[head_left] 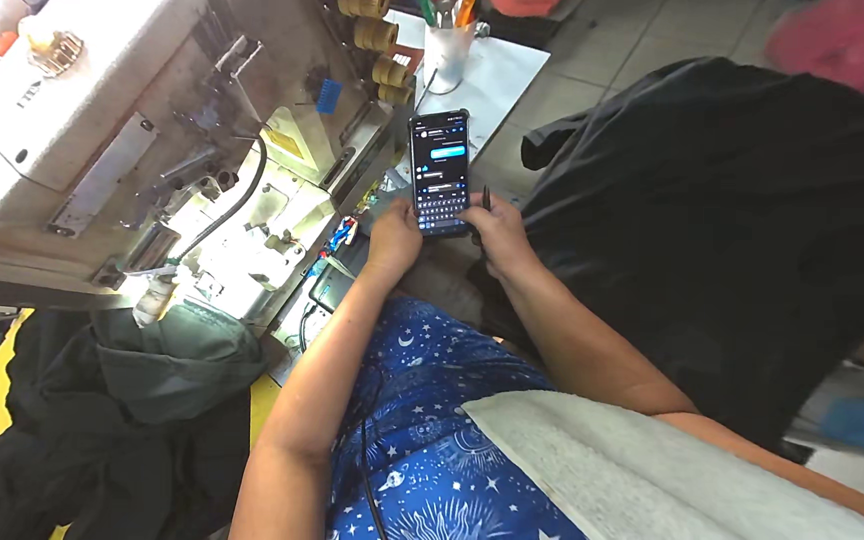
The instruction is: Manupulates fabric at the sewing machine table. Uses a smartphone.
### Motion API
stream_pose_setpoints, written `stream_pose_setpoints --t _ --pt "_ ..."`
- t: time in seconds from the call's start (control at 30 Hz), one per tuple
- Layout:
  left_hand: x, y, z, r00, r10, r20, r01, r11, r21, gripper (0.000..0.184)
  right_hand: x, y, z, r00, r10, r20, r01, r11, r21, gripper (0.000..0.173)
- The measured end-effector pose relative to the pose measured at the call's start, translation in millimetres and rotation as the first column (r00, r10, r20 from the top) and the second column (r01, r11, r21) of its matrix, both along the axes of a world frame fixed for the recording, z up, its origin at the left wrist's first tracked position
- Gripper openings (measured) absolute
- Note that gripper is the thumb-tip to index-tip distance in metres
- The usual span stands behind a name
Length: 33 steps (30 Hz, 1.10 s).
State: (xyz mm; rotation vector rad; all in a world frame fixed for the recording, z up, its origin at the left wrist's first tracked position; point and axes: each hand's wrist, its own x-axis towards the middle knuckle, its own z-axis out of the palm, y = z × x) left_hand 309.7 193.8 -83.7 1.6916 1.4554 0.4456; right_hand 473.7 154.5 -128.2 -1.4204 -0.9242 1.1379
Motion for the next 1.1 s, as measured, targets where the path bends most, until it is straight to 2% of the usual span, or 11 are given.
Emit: stream_pose_setpoints --t 0.3,0.47,0.7,0.87,1.0,1.1 --pt "-2.2 -1.7 0.1 1.000 0.005 -0.006 -0.005 1.000 0.029 0.028 -1.6 2.8 -4.9 0.999 0.023 0.030 -0.022 1.000 -0.014 0.027" --pt "-0.6 -4.1 0.5 1.000 0.018 0.011 -0.018 1.000 0.025 0.028 -6.6 2.2 -4.0 1.000 -0.015 0.027 0.016 1.000 -0.009 0.031" --pt "2.3 -6.3 1.9 1.000 0.018 -0.018 -0.017 0.999 0.049 0.026 -20.2 4.6 -2.8 0.996 -0.035 0.086 0.043 0.995 -0.090 0.061" --pt "2.3 -8.8 2.1 0.997 0.018 -0.069 -0.014 0.998 0.065 0.026 -28.3 7.9 -8.5 0.992 -0.077 0.102 0.087 0.991 -0.099 0.071" --pt "1.3 -8.6 3.3 0.997 0.014 -0.074 -0.010 0.999 0.049 0.028 -27.3 5.6 -6.5 0.994 -0.073 0.083 0.079 0.994 -0.072 0.068" --pt "-1.7 -6.3 2.5 0.999 0.023 -0.047 -0.021 0.998 0.051 0.028 -16.1 2.1 -0.4 0.998 0.000 0.058 0.002 1.000 -0.027 0.049"
